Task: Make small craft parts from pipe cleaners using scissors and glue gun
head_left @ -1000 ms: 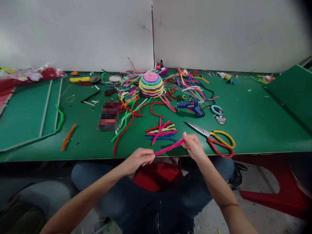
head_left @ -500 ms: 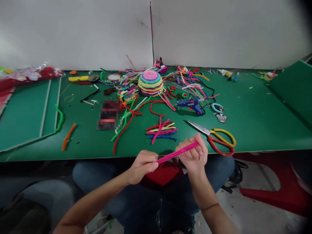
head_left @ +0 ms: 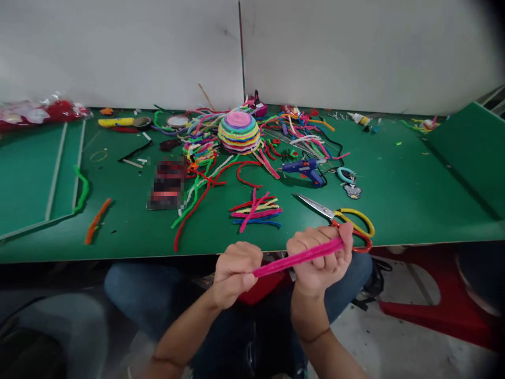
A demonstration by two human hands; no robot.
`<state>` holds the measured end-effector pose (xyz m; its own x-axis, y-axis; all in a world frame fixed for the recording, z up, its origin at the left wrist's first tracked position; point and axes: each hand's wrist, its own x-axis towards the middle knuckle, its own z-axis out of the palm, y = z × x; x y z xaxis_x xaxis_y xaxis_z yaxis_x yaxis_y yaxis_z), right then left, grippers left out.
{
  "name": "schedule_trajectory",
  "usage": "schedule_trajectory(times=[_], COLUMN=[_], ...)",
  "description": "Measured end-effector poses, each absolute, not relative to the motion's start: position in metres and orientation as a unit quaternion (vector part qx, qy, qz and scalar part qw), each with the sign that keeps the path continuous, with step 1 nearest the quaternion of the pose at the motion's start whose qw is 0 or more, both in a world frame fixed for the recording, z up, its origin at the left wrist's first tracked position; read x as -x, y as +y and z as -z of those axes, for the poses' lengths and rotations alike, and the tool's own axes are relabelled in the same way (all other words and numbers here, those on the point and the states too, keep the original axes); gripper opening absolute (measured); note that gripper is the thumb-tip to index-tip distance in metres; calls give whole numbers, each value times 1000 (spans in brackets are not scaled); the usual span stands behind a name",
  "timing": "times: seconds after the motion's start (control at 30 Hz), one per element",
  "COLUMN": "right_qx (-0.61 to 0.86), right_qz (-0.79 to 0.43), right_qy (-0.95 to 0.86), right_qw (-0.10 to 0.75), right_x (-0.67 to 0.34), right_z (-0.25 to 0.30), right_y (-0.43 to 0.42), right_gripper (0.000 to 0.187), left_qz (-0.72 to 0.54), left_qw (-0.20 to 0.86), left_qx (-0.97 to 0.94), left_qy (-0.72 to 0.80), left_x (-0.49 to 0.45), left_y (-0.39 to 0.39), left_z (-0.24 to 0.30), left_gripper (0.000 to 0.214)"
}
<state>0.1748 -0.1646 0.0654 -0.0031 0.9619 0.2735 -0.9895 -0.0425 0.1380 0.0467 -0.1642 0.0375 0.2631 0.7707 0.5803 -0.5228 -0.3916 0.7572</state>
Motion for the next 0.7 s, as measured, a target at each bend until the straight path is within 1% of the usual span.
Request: schedule_trajectory(times=[0.1, 0.23, 0.3, 0.4, 0.47, 0.53, 0.63, 0.7], right_qx=[-66, -5, 6, 39, 111, 200, 296, 412], right_qz=[-709, -692, -688, -667, -619, -544, -429, -313], right_qy=[-127, -216, -261, -343, -423, -525, -669, -710], right_qw=[691, 688, 677, 660, 653, 623, 530, 478], right_x=[-178, -176, -174, -174, -180, -191, -219, -243], right_z=[-65, -66, -69, -71, -72, -72, -77, -87], right_y=[-161, -159, -158, -157, -152, -143, -120, -93], right_gripper=[59, 62, 62, 62, 63, 62, 56, 52], left_qz=[-556, -537, -541, -540, -541, -551, -556, -492], left_qw=[478, 418, 411, 427, 431, 424, 425, 465], left_qx=[-669, -718, -721, -716, -713, -706, -672, -637], left_qy=[122, 142, 138, 113, 110, 137, 241, 369], left_x=[-25, -8, -3, 2, 8, 17, 41, 60], left_y=[-156, -152, -152, -149, -141, -127, -105, -97], left_z=[-38, -44, -48, -57, -62, -63, -52, -37], left_gripper=[31, 27, 26, 28, 28, 30, 36, 34])
